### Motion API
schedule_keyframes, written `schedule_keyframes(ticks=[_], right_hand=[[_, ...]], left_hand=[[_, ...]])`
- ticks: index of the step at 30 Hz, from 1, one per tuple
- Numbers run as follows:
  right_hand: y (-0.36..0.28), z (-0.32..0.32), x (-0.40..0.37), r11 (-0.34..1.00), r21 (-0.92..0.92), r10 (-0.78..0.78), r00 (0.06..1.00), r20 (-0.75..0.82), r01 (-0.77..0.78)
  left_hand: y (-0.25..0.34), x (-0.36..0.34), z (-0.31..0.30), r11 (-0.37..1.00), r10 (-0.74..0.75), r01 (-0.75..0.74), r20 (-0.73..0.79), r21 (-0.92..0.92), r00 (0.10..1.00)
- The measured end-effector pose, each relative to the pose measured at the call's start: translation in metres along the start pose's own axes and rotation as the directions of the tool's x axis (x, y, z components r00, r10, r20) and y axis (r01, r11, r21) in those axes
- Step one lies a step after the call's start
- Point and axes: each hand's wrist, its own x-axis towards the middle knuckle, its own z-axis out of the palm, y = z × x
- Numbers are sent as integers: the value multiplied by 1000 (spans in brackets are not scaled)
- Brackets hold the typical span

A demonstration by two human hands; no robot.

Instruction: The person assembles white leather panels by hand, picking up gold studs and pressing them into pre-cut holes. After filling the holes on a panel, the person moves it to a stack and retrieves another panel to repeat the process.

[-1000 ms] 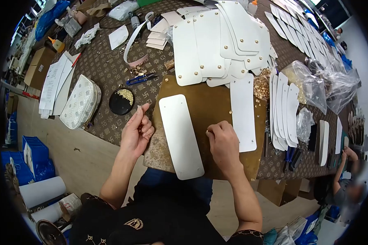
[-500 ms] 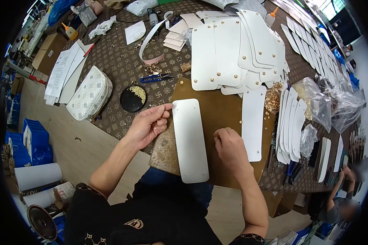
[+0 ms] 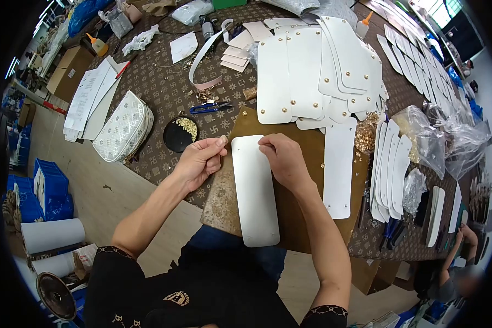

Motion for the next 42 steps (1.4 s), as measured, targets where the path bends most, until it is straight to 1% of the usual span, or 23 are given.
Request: schedule_keyframes(ticks=[2, 4, 5, 7, 8, 10, 11, 12, 13, 15, 17, 18, 19, 20, 22, 24, 26, 29, 32, 34, 35, 42], right_hand=[[0, 3, 1, 1000, -19, -8, 1000, -7, 8], [2, 5, 1, 999, -40, -15, 1000, -18, 14], [4, 6, 1, 997, -63, -36, 999, -32, 34], [4, 6, 2, 995, -85, -61, 997, -42, 58], [3, 6, 2, 995, -97, -39, 998, -46, 34], [2, 6, 2, 994, -110, -23, 999, -49, 17], [3, 7, 1, 996, -83, -20, 998, -59, 15], [5, 7, 0, 998, -58, -18, 997, -73, 14], [5, 6, -1, 999, -49, -12, 998, -55, 9], [6, 4, -1, 1000, -24, -2, 999, -41, 1], [6, 6, -3, 999, -49, -23, 999, -39, 21], [9, 9, -3, 996, -62, -72, 995, -67, 68], [9, 10, -3, 995, -72, -80, 993, -83, 74], [9, 11, -4, 992, -83, -102, 990, -94, 94], [10, 12, -5, 985, -79, -160, 980, -117, 151], [10, 12, -6, 986, -77, -154, 980, -126, 145], [8, 13, -7, 989, -70, -141, 981, -135, 133], [8, 14, -9, 988, -67, -150, 980, -130, 143], [12, 17, -9, 988, -78, -143, 981, -132, 134], [14, 17, -9, 980, -68, -197, 967, -164, 188], [14, 18, -10, 980, -69, -193, 966, -169, 184], [13, 19, -11, 982, -92, -178, 968, -176, 164]], left_hand=[[3, 0, -2, 1000, -2, 2, 7, 22, 1000], [4, 0, -3, 990, -63, 64, -17, 129, 998], [6, -2, 0, 990, -62, 64, -19, 129, 998], [10, -5, 12, 935, -12, 40, -82, 354, 997], [7, -1, 11, 935, -9, 38, -85, 353, 996], [-2, 12, 5, 848, 136, -102, -26, 521, 990], [-4, 15, 2, 847, 141, -108, -24, 521, 990], [-3, 16, 1, 807, 121, -88, -18, 584, 992], [0, 19, 2, 760, 106, -77, -6, 646, 994], [2, 16, 10, 711, 146, -109, 6, 695, 989], [4, 19, 15, 704, 137, -113, 22, 701, 990], [4, 19, 17, 695, 126, -103, 20, 711, 992], [0, 24, 15, 706, 169, -155, 49, 691, 984], [-1, 27, 13, 700, 175, -171, 65, 693, 982], [2, 29, 12, 614, 186, -149, 42, 775, 982], [2, 31, 12, 605, 183, -145, 40, 783, 982], [2, 32, 10, 642, 162, -114, 11, 758, 987], [4, 30, 11, 670, 175, -138, 26, 729, 984], [3, 34, 8, 674, 151, -111, 11, 730, 988], [5, 34, 11, 682, 145, -98, -3, 725, 989], [5, 33, 12, 692, 141, -81, -23, 717, 990], [7, 29, 20, 649, 188, -82, -55, 756, 981]])
